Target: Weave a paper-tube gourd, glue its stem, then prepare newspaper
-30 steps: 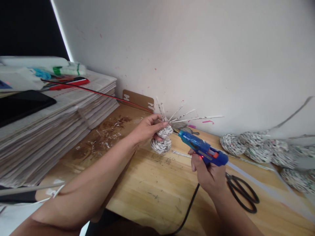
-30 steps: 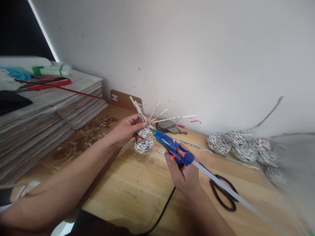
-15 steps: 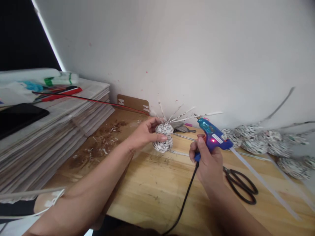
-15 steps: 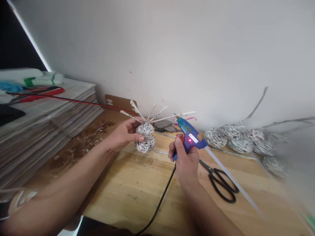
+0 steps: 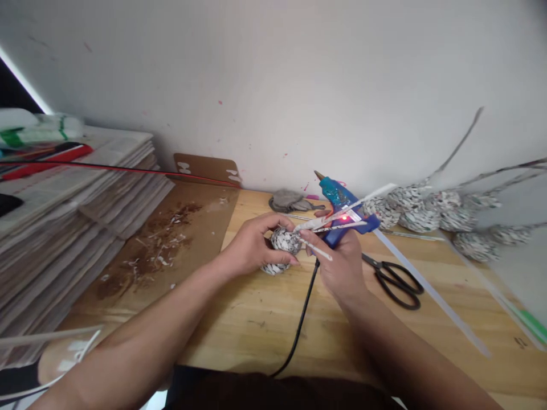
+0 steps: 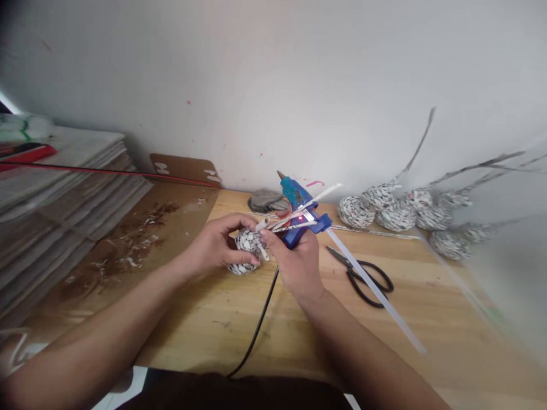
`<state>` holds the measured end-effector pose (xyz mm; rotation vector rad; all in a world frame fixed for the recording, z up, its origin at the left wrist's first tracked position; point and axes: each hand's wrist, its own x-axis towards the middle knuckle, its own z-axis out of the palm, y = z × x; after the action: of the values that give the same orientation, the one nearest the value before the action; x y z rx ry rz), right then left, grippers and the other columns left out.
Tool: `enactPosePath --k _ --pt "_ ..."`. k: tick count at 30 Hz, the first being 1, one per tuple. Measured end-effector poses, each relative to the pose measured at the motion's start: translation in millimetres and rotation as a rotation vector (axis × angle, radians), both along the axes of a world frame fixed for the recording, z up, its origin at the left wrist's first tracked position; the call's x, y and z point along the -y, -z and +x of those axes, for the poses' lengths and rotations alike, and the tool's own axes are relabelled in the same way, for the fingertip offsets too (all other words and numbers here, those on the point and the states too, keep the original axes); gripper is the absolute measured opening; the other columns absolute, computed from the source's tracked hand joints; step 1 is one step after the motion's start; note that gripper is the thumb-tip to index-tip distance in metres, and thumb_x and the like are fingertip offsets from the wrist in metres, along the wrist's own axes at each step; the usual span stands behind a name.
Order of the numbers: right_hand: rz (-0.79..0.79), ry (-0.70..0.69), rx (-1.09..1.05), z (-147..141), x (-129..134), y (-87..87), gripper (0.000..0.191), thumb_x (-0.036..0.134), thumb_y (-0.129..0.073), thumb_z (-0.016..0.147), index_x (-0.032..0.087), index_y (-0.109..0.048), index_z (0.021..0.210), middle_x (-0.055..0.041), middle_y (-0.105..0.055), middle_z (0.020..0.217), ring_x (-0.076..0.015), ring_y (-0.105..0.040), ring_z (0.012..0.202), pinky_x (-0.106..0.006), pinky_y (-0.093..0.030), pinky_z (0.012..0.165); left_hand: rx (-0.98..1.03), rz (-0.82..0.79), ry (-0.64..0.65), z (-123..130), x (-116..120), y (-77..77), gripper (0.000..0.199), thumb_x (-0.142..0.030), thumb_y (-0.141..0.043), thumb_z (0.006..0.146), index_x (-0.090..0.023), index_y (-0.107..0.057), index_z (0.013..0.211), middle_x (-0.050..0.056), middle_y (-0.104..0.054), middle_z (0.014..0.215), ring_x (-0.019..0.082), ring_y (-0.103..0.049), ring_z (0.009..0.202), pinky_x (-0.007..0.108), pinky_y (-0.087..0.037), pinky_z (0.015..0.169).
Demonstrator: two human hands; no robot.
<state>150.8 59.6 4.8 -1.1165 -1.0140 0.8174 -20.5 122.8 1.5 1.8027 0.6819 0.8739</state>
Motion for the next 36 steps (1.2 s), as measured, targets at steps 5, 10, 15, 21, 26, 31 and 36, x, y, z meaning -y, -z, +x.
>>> enactPosePath --k 5,10,15,21,26,31,36 --pt "-0.028 0.018 0.082 -1 4 -10.8 0.023 0.026 -0.08 0.074 0.02 -0.065 0.09 0.0042 -0.066 0.065 -0.0141 -0.061 0.058 -0.031 -0.053 0.063 -0.012 0.139 -0.011 1 -1 2.5 0.042 -0.034 -0.093 0.062 -0.02 -0.068 0.092 0.003 -0.071 0.102 0.02 -0.064 0.095 0.028 -0.048 0.081" --pt "-0.042 0.027 0.041 -1 3 -4.0 0.026 0.027 -0.082 0.072 0.021 -0.065 0.092 0.0047 -0.065 0.069 -0.0133 -0.06 0.059 -0.029 -0.052 0.059 -0.043 0.129 -0.008 2 1 4.4 0.041 -0.036 -0.091 0.064 -0.019 -0.063 0.088 0.0 -0.066 0.09 0.016 -0.06 0.083 0.025 -0.045 0.073" --pt "-0.017 -0.056 -0.017 2 -4 1.1 0.02 0.03 -0.08 0.078 0.021 -0.066 0.089 0.0025 -0.068 0.074 -0.0124 -0.061 0.059 -0.027 -0.051 0.056 0.009 -0.015 -0.034 3 2 8.9 0.046 -0.035 -0.091 0.063 -0.02 -0.056 0.089 0.0 -0.064 0.089 0.014 -0.059 0.076 0.024 -0.046 0.067" --pt "-0.075 -0.062 -0.203 9 -10 1.5 0.029 0.046 -0.074 0.086 0.022 -0.062 0.097 -0.0008 -0.07 0.085 -0.0096 -0.059 0.051 -0.02 -0.039 0.04 0.136 -0.112 -0.251 -4 -15 11.0 0.059 -0.04 -0.091 0.062 -0.023 -0.056 0.106 -0.001 -0.066 0.084 0.013 -0.059 0.063 0.025 -0.048 0.059" --pt "-0.126 -0.249 0.073 4 1 -5.1 0.031 0.051 -0.066 0.091 0.02 -0.065 0.095 -0.0013 -0.067 0.082 -0.0083 -0.054 0.049 -0.023 -0.042 0.043 0.176 0.122 -0.43 -14 -31 9.7 0.052 -0.037 -0.093 0.06 -0.02 -0.062 0.099 0.005 -0.068 0.101 0.021 -0.066 0.092 0.029 -0.052 0.078" --pt "-0.074 -0.257 0.383 0 13 -7.2 0.033 0.05 -0.061 0.094 0.017 -0.066 0.096 0.003 -0.056 0.06 -0.0109 -0.051 0.049 -0.025 -0.044 0.048 0.243 0.086 -0.376 -13 -29 5.8 0.045 -0.036 -0.085 0.07 -0.019 -0.064 0.106 0.01 -0.07 0.115 0.024 -0.067 0.103 0.032 -0.053 0.085" --pt "-0.019 -0.153 0.576 4 13 2.1 0.028 0.046 -0.058 0.096 0.02 -0.067 0.097 0.0024 -0.056 0.06 -0.0137 -0.053 0.052 -0.028 -0.045 0.051 0.235 0.061 -0.372 -11 -25 0.8 0.043 -0.035 -0.082 0.071 -0.018 -0.066 0.107 0.009 -0.072 0.107 0.022 -0.068 0.095 0.03 -0.054 0.079"
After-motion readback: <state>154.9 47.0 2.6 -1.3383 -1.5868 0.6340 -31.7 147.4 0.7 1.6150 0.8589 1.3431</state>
